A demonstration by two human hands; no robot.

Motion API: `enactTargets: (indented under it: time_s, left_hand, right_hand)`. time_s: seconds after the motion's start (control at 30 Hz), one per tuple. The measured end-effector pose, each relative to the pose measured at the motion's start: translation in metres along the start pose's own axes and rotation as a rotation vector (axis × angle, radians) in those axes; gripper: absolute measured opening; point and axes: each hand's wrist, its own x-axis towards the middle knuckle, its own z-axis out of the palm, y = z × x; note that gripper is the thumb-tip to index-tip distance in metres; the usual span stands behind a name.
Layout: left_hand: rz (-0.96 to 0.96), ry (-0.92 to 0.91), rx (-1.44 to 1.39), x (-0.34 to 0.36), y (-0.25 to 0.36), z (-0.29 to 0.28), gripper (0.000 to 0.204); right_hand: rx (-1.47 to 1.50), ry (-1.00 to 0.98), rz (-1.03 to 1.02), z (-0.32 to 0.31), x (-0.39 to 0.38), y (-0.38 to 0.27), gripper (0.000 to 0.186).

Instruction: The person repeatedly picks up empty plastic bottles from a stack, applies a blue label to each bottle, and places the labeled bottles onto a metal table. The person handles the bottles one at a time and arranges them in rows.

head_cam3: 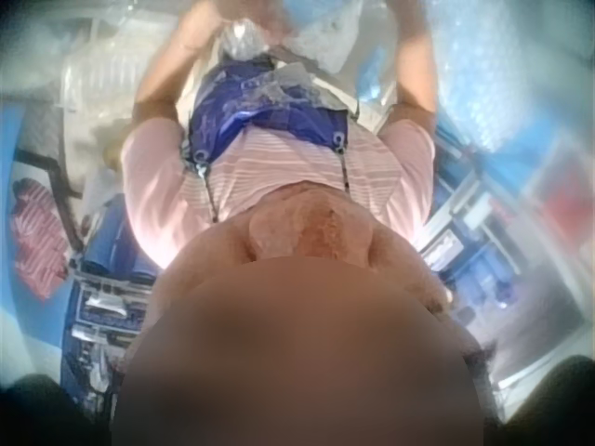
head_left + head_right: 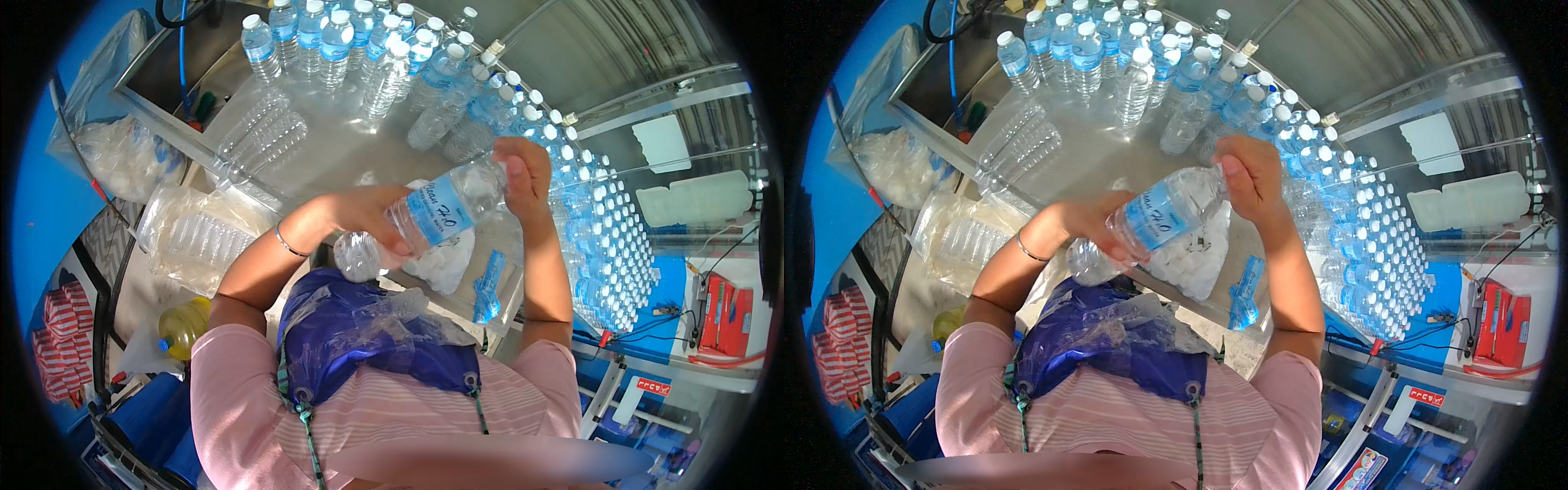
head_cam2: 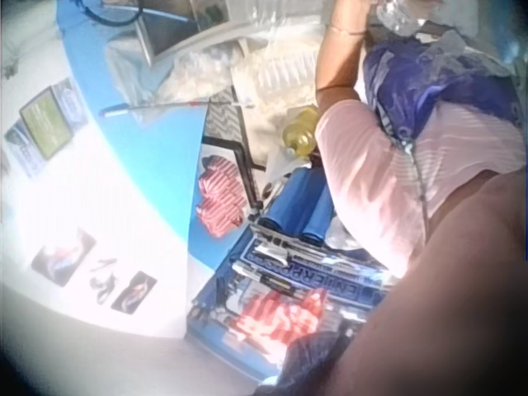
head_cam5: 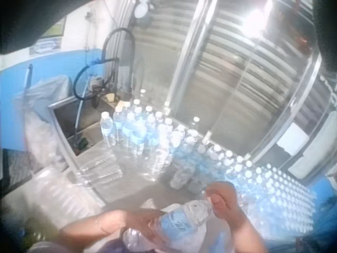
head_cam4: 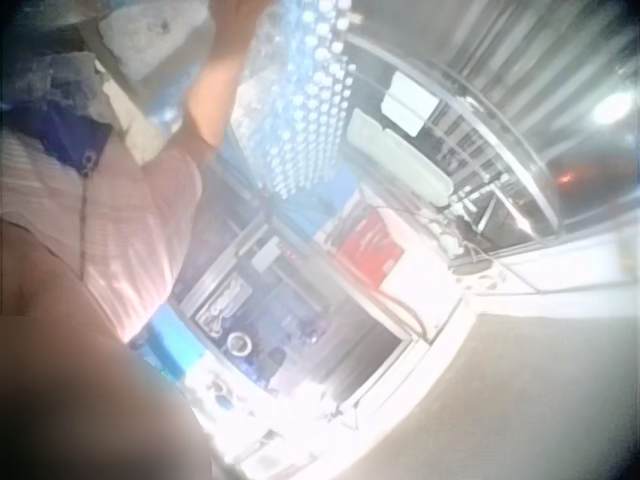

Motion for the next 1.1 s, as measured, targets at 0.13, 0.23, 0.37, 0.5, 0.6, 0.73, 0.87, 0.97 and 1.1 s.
enactTargets:
  time_s: [0.13, 0.23, 0.37, 0.5, 0.6, 0.73, 0.87, 0.97, 1.1]
  left_hand:
    - [-0.24, 0.538, 1.152, -0.008, -0.004, 0.001, 0.078]
    - [-0.326, 0.667, 1.119, -0.009, -0.009, 0.007, 0.081]
    - [-0.223, 0.808, 0.997, -0.011, -0.022, 0.0, 0.084]
    - [0.032, 1.022, 0.916, -0.019, -0.039, -0.039, 0.088]
    - [0.293, 1.098, 0.597, -0.027, -0.043, -0.095, 0.086]
    - [0.283, 1.538, 0.863, -0.023, -0.037, -0.174, 0.081]
    - [0.171, 1.854, 0.852, -0.019, -0.026, -0.224, 0.08]
    - [0.124, 1.914, 0.894, -0.014, -0.021, -0.239, 0.078]
    - [0.098, 1.792, 1.004, -0.001, -0.029, -0.231, 0.075]
  right_hand:
    - [-0.137, -0.153, 0.437, 0.028, -0.003, 0.023, 0.034]
    - [-0.156, -0.171, 0.546, 0.044, -0.008, 0.042, 0.033]
    - [0.654, 0.068, 0.802, 0.028, -0.03, 0.055, 0.031]
    - [-0.093, 0.084, 0.896, 0.017, -0.104, 0.05, 0.028]
    - [-0.598, 0.031, 1.025, 0.018, -0.19, 0.042, 0.022]
    - [-1.032, 0.065, 1.138, 0.035, -0.284, 0.036, 0.023]
    - [-0.954, 0.285, 1.167, 0.051, -0.318, 0.035, 0.024]
    - [-0.907, 0.354, 1.115, 0.055, -0.319, 0.034, 0.021]
    - [-0.906, 0.367, 1.107, 0.057, -0.317, 0.038, 0.016]
